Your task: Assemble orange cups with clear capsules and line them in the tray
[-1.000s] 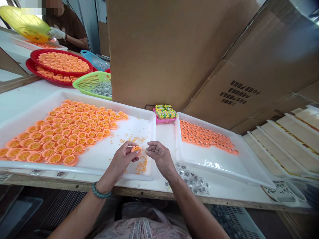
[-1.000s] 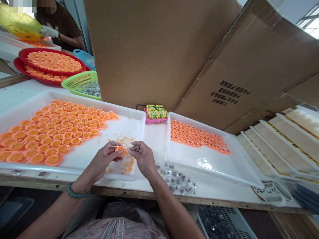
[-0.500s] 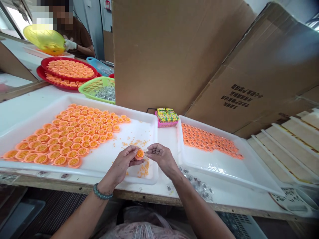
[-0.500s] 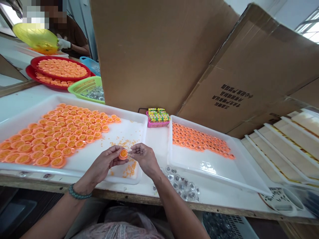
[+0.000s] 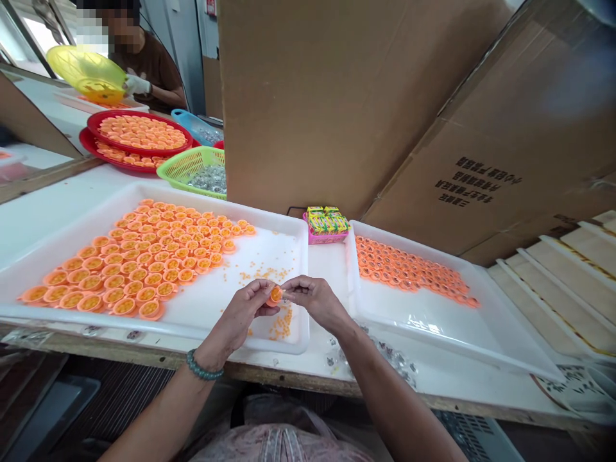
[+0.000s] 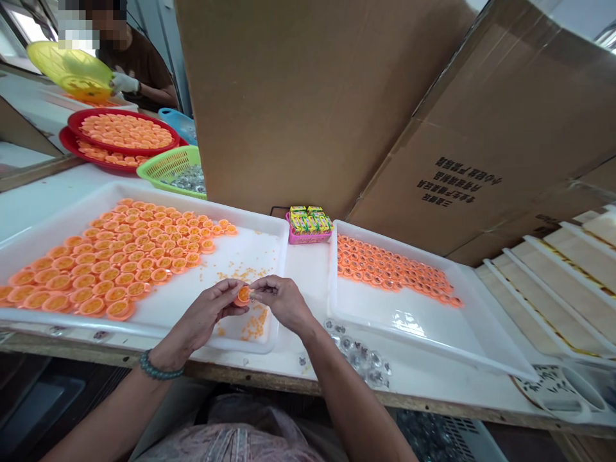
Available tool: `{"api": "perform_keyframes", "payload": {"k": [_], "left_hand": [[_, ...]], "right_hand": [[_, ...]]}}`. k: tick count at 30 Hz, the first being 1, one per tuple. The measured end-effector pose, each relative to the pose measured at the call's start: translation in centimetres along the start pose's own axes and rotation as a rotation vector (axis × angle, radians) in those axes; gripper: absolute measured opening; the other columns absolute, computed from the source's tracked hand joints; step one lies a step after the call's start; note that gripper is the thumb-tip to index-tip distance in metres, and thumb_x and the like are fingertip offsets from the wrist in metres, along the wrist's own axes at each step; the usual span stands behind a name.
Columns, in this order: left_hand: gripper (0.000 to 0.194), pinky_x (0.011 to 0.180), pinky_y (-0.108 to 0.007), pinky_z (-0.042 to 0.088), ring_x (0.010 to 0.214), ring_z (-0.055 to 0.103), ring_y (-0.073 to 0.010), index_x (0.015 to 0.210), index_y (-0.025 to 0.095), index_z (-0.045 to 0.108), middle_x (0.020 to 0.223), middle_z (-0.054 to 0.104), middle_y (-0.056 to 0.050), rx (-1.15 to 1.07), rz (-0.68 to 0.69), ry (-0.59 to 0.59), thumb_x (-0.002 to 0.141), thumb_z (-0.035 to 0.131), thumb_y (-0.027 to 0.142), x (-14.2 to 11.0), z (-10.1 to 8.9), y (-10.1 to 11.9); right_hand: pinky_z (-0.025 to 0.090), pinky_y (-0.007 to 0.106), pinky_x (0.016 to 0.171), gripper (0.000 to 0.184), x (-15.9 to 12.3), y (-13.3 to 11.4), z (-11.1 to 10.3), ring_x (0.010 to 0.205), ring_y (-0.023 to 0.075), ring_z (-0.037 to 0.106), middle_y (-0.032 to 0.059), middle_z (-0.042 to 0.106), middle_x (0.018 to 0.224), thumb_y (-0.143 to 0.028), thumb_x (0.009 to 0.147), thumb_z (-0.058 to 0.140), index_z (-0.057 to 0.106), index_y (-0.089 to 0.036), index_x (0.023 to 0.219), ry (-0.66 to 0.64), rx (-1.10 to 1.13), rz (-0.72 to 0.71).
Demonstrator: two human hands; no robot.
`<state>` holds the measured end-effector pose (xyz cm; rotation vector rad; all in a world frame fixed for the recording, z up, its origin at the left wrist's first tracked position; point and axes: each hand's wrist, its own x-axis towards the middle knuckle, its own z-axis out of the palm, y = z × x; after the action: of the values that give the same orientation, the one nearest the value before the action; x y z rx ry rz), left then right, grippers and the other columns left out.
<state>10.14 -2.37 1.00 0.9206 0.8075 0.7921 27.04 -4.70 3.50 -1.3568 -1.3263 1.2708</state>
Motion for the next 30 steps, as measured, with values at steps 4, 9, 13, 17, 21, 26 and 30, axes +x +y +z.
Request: {"api": "perform_keyframes", "payload": {"k": [4,9,13,17,21,26,30], "left_hand": [[0.027,0.079,-0.029,0.049,0.083,0.058,-0.0150,0.095,0.020,0.066,0.092,0.063,-0.002,0.033,-0.003,-0.033,0.076,0.063,0.039,0.0,0.1,0.0],[0.037,0.081,-0.030,0.048,0.094,0.055,-0.0184,0.107,0.020,0.064,0.100,0.064,-0.003,0.102,0.029,-0.125,0.073,0.068,0.034,0.0,0.0,-0.4],[0.037,0.081,-0.031,0.047,0.092,0.054,-0.0185,0.109,0.021,0.064,0.097,0.063,-0.002,0.130,0.053,-0.167,0.074,0.067,0.034,0.1,-0.3,-0.6],[0.034,0.080,-0.030,0.047,0.087,0.053,-0.0171,0.105,0.021,0.066,0.089,0.062,-0.001,0.133,0.051,-0.171,0.074,0.067,0.034,0.0,-0.3,-0.7],[0.033,0.078,-0.031,0.048,0.079,0.052,-0.0148,0.103,0.021,0.066,0.081,0.057,0.000,0.115,0.058,-0.136,0.072,0.069,0.033,0.0,-0.3,-0.7],[0.027,0.073,-0.029,0.049,0.074,0.052,-0.0134,0.091,0.019,0.065,0.076,0.054,0.001,0.131,0.067,-0.089,0.069,0.071,0.033,0.0,-0.3,-0.6],[0.025,0.069,-0.026,0.048,0.071,0.053,-0.0126,0.085,0.017,0.063,0.074,0.057,0.001,0.132,0.052,-0.079,0.068,0.072,0.032,-0.3,-0.2,-0.3]], "right_hand": [[0.044,0.025,0.067,0.023,0.8,0.5,-0.3,0.068,0.0111,0.057,-0.0002,0.064,0.076,-0.032,0.066,0.072,0.066,-0.016,0.082,-0.043,0.054,0.025],[0.042,0.023,0.060,0.022,1.3,0.7,-0.5,0.060,0.0090,0.053,-0.0026,0.060,0.066,-0.029,0.063,0.074,0.062,-0.016,0.075,-0.068,0.068,0.040],[0.042,0.023,0.061,0.022,1.5,0.2,-0.3,0.061,0.0100,0.054,-0.0014,0.060,0.066,-0.031,0.062,0.074,0.063,-0.015,0.073,-0.092,0.018,0.049],[0.043,0.024,0.063,0.015,1.4,-0.2,0.0,0.064,0.0114,0.055,-0.0005,0.061,0.067,-0.026,0.062,0.072,0.066,-0.015,0.071,-0.053,-0.053,0.041],[0.042,0.023,0.061,0.013,1.2,-0.3,0.1,0.062,0.0108,0.054,-0.0004,0.062,0.066,-0.025,0.064,0.069,0.066,-0.015,0.070,-0.042,-0.045,0.054],[0.041,0.023,0.058,0.015,0.9,-0.3,0.3,0.059,0.0101,0.052,-0.0006,0.060,0.063,-0.028,0.067,0.067,0.065,-0.013,0.071,-0.050,-0.047,0.035],[0.042,0.024,0.059,0.015,0.9,-0.1,0.5,0.061,0.0109,0.054,-0.0005,0.061,0.065,-0.029,0.070,0.065,0.063,-0.014,0.072,-0.055,-0.071,0.020]]}}
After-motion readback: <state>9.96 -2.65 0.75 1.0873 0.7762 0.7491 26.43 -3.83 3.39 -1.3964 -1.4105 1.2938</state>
